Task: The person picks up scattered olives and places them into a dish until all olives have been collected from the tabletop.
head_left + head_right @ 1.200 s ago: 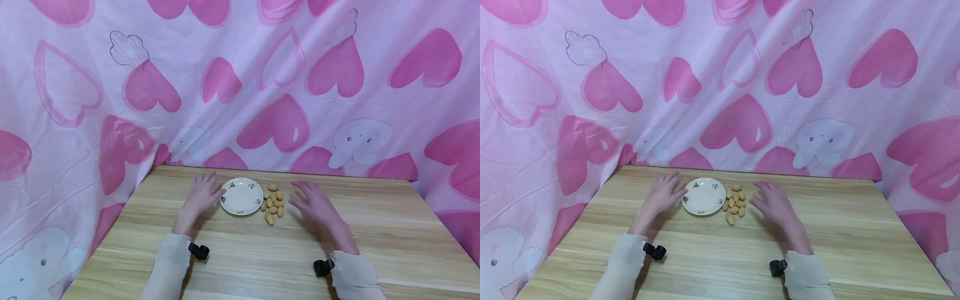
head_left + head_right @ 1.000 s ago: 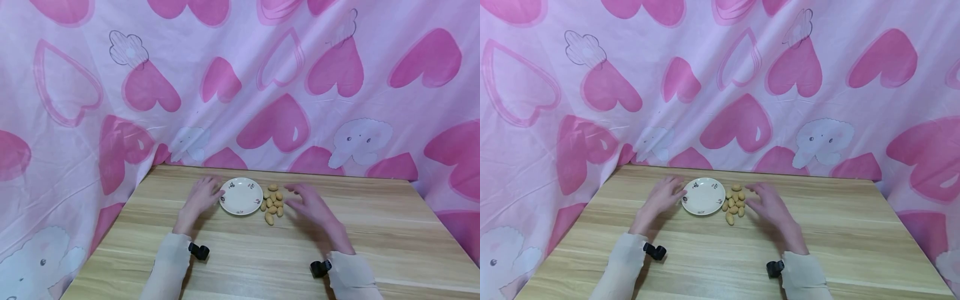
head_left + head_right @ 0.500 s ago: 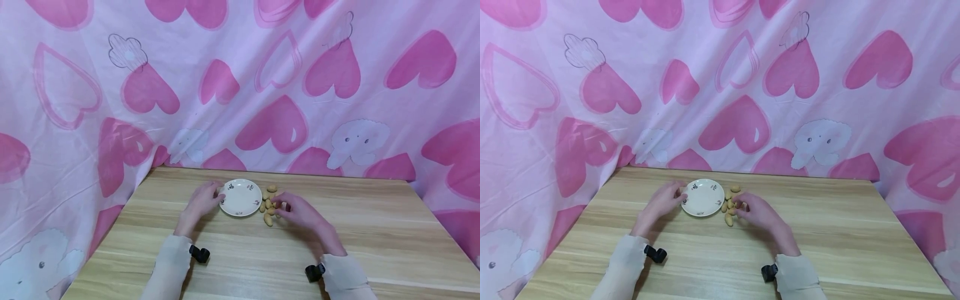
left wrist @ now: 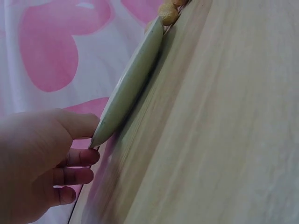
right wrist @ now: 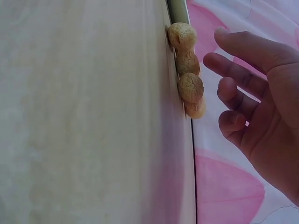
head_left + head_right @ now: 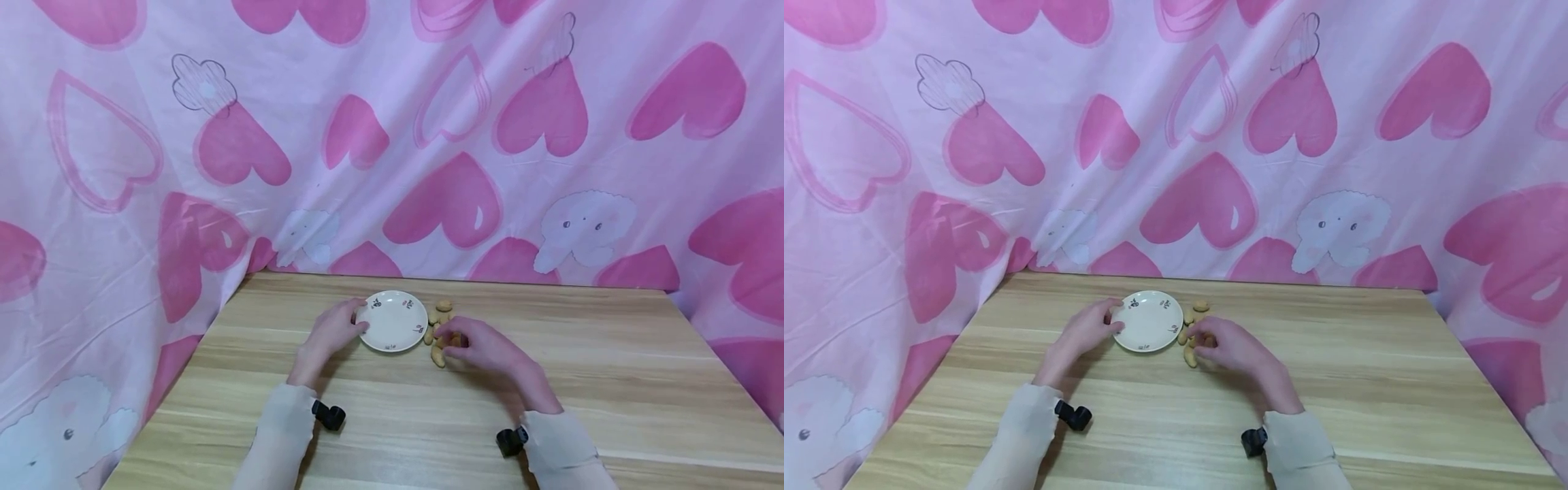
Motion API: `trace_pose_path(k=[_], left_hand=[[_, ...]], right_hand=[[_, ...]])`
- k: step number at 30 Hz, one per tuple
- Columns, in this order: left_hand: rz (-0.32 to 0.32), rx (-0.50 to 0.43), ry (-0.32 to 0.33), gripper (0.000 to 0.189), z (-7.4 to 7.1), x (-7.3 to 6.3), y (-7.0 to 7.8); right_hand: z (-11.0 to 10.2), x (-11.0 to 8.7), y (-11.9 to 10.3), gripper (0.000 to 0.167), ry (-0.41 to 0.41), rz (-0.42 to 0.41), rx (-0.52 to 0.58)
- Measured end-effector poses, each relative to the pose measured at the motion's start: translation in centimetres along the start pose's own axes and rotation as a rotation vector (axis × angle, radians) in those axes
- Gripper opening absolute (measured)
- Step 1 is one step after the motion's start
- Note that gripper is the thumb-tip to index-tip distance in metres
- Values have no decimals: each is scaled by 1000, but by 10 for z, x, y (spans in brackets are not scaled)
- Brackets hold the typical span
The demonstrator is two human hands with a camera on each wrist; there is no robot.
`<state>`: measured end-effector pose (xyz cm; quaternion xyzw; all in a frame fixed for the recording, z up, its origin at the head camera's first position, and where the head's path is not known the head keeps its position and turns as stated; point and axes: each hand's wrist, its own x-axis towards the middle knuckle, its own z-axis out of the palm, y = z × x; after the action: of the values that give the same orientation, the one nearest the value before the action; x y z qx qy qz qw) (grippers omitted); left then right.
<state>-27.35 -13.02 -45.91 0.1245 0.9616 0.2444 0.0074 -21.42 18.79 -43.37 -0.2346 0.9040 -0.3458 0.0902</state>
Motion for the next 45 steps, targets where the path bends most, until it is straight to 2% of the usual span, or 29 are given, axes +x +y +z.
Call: trace_pose_path(k=[6, 15, 19, 23, 28, 41, 45], left_hand=[[-43, -56, 6, 59, 3, -1, 1], [-64, -85, 3, 61, 2, -3, 8], [-60, -89, 0, 61, 3, -2, 9], [-54, -97, 1, 60, 5, -1, 10], [-63, -123, -3, 61, 6, -2, 11], [-95, -153, -7, 60, 3, -2, 8], [-109, -152, 3, 60, 2, -3, 7]], right_hand=[[3, 3, -2, 31, -46, 12, 18], [1, 7, -3, 31, -145, -17, -35], [-1, 10, -2, 29, -191, -72, -109], [2, 13, -1, 27, -218, -137, -233], [5, 15, 0, 27, -229, -137, -295], [1, 21, -3, 30, -202, -158, -292], [0, 24, -7, 30, -183, -155, -260]])
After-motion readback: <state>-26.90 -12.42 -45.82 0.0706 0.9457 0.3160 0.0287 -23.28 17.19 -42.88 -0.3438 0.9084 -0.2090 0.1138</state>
